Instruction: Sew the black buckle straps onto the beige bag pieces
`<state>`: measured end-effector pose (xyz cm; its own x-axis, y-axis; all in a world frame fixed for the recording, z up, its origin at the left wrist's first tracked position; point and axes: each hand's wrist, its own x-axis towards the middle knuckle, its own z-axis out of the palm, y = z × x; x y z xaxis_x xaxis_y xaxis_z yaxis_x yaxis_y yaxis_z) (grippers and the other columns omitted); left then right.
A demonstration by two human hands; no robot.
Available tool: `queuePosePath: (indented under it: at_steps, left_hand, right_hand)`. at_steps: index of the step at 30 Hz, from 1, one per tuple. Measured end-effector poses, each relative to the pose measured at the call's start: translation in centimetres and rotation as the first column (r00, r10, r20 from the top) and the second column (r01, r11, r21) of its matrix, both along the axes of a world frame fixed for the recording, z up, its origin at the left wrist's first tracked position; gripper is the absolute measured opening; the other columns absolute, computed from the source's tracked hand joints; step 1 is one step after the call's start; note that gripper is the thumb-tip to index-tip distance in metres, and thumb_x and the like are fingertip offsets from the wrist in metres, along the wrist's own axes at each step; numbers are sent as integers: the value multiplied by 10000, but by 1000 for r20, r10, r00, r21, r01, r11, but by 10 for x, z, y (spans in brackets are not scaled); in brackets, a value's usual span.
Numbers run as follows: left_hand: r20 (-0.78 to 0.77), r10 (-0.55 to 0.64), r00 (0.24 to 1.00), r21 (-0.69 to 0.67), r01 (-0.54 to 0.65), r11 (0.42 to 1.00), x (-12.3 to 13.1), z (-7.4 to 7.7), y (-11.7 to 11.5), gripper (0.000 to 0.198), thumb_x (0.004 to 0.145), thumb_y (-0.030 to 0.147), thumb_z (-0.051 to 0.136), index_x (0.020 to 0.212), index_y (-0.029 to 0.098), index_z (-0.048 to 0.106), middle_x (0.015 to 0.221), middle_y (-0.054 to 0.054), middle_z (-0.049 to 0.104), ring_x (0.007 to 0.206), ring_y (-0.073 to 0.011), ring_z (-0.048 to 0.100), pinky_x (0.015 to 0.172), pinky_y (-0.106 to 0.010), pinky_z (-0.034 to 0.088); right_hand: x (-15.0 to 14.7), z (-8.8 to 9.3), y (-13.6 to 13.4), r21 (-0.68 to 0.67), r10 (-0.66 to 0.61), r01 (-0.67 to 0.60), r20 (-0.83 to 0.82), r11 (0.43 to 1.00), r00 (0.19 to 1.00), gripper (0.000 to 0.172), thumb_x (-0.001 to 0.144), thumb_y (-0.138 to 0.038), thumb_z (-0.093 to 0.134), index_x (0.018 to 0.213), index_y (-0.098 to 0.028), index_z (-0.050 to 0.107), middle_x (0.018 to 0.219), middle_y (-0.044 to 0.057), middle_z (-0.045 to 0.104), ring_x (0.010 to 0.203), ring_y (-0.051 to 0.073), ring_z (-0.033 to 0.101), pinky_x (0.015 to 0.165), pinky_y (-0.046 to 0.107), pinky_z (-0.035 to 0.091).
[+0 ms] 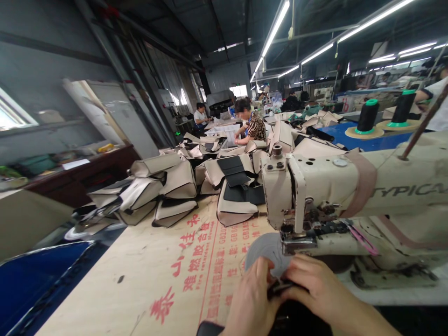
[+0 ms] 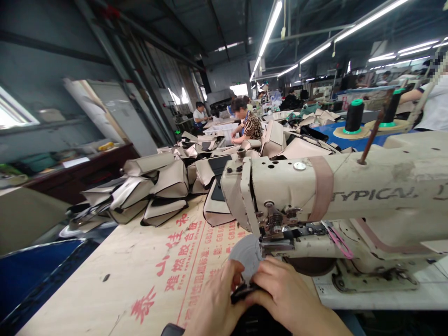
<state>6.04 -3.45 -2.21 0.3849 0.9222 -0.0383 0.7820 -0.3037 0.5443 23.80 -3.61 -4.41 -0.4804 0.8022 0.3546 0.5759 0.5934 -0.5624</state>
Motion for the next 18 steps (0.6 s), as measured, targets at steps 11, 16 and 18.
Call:
queuePosePath:
  at_steps: [11, 16, 18]
  left_hand:
    - [192, -59, 980, -204, 99, 974, 4, 10, 7, 326, 865, 358, 319, 596, 177, 361, 594, 43, 374, 580, -88, 368, 536, -209, 273]
    - [263, 70, 962, -484, 69, 873, 9, -6, 22, 320, 794, 363, 389, 549, 176, 302, 562, 55, 219, 546, -77, 244, 487, -215, 197]
    - [234, 102, 967, -508, 32, 861, 9, -7, 25, 303, 769, 339, 399, 534, 176, 300, 552, 55, 205, 537, -77, 235, 477, -222, 178]
  right_hand:
    - [10, -9, -3, 77, 98, -104, 82, 992, 992, 343, 900, -359, 437, 633, -160, 518, 692, 3, 513, 701, 138, 471, 618, 255, 358]
    - [11, -19, 1, -45, 102, -102, -3, 994, 995, 327, 874, -365, 494, 625, -154, 479, 667, -6, 489, 693, 131, 464, 611, 247, 327]
    - [11, -21, 1, -145, 47, -61, -100, 988, 994, 270, 840, -326, 560, 638, -163, 487, 675, -18, 493, 692, 119, 475, 622, 230, 339]
